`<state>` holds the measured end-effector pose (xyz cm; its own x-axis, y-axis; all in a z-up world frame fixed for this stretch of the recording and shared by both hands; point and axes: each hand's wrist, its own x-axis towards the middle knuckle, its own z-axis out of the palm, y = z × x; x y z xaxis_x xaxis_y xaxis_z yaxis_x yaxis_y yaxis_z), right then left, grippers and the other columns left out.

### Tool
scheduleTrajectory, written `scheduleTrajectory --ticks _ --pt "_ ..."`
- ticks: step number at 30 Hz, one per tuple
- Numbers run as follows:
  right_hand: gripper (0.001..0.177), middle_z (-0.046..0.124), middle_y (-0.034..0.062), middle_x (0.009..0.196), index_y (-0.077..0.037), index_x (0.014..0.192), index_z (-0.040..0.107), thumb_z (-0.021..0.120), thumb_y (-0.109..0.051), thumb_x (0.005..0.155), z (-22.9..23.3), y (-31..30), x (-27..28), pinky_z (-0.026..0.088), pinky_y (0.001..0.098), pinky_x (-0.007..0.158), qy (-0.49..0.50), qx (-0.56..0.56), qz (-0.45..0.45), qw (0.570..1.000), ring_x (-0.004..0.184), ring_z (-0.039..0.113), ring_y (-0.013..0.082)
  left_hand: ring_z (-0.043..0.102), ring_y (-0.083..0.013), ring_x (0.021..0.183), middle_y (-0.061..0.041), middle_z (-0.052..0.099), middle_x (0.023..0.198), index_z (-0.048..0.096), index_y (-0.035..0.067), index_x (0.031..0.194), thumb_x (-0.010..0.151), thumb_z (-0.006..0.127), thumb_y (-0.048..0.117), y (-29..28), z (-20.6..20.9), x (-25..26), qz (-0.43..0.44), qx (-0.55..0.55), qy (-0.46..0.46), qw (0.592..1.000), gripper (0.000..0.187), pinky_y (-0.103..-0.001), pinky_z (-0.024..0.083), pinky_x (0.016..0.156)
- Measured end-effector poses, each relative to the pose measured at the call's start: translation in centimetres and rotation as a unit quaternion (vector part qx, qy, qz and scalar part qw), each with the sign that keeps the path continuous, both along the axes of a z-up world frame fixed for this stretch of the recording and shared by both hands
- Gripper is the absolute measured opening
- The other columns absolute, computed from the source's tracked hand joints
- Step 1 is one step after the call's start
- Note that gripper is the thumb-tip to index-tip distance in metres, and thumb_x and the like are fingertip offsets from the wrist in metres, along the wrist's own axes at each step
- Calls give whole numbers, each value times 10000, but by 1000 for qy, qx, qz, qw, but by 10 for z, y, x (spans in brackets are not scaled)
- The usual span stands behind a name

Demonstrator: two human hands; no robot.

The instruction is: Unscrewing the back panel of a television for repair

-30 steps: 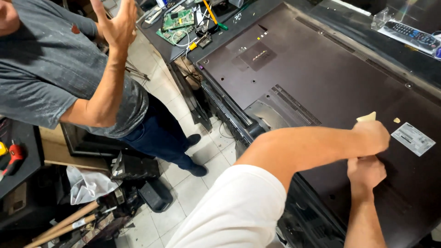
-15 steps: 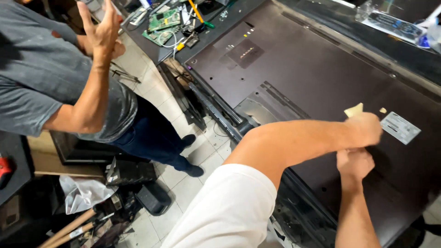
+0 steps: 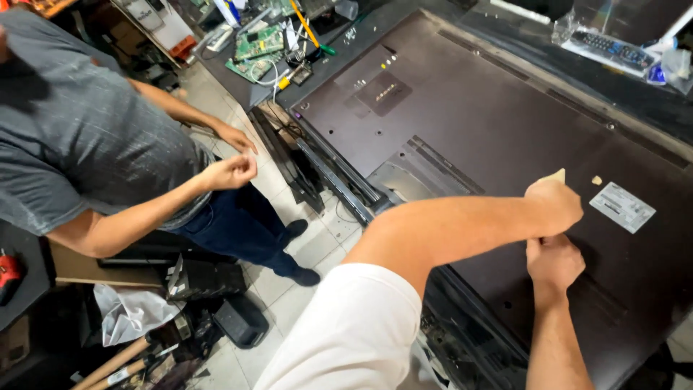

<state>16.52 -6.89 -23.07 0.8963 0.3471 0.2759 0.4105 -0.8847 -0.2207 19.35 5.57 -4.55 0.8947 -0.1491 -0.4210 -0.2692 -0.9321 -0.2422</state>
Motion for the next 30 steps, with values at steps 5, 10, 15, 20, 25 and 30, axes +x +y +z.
scheduleTrajectory --ticks 5,10,15,20,25,30 --pt "488 798 193 822 -82 897 825 681 -528 1032 -4 1 8 612 531 693 50 -12 -40 998 757 788 457 722 -178 1326 153 775 1378 836 370 1279 977 728 246 -21 -8 12 94 -69 67 991 344 -403 689 956" --pt "483 805 196 859 -85 939 824 661 -527 1042 2 2 9 612 531 719 73 -14 -40 996 794 790 456 733 -364 698 8 792 919 810 260 905 786 712 5 -33 -41 24 -82 36 -67 994 297 -458 479 406" --pt "480 815 200 913 -89 1001 822 631 -526 1057 10 1 5 612 531 757 103 -10 -42 994 850 793 454 726 -177 1345 154 738 1461 787 309 1395 934 790 229 -35 -7 12 156 -90 67 981 468 -399 750 813" --pt "483 823 202 954 -92 1048 820 608 -525 1068 23 8 5 611 531 786 126 -13 -44 991 891 795 452 779 -311 865 28 816 1049 836 272 1092 895 721 158 -44 -57 42 3 11 14 1000 255 -499 647 576" --pt "489 831 205 996 -95 1095 819 586 -524 1079 30 9 3 611 530 815 154 -14 -52 987 933 798 451 761 -294 1300 64 800 1373 834 279 1340 1010 587 239 -29 -41 38 220 -157 84 959 414 -461 681 998" --pt "502 841 209 1050 -99 1157 817 556 -523 1094 38 8 1 611 530 853 185 -17 -53 981 988 801 449 738 -198 1329 152 780 1418 837 363 1313 923 793 260 -28 -21 35 127 -93 141 977 405 -449 730 891"
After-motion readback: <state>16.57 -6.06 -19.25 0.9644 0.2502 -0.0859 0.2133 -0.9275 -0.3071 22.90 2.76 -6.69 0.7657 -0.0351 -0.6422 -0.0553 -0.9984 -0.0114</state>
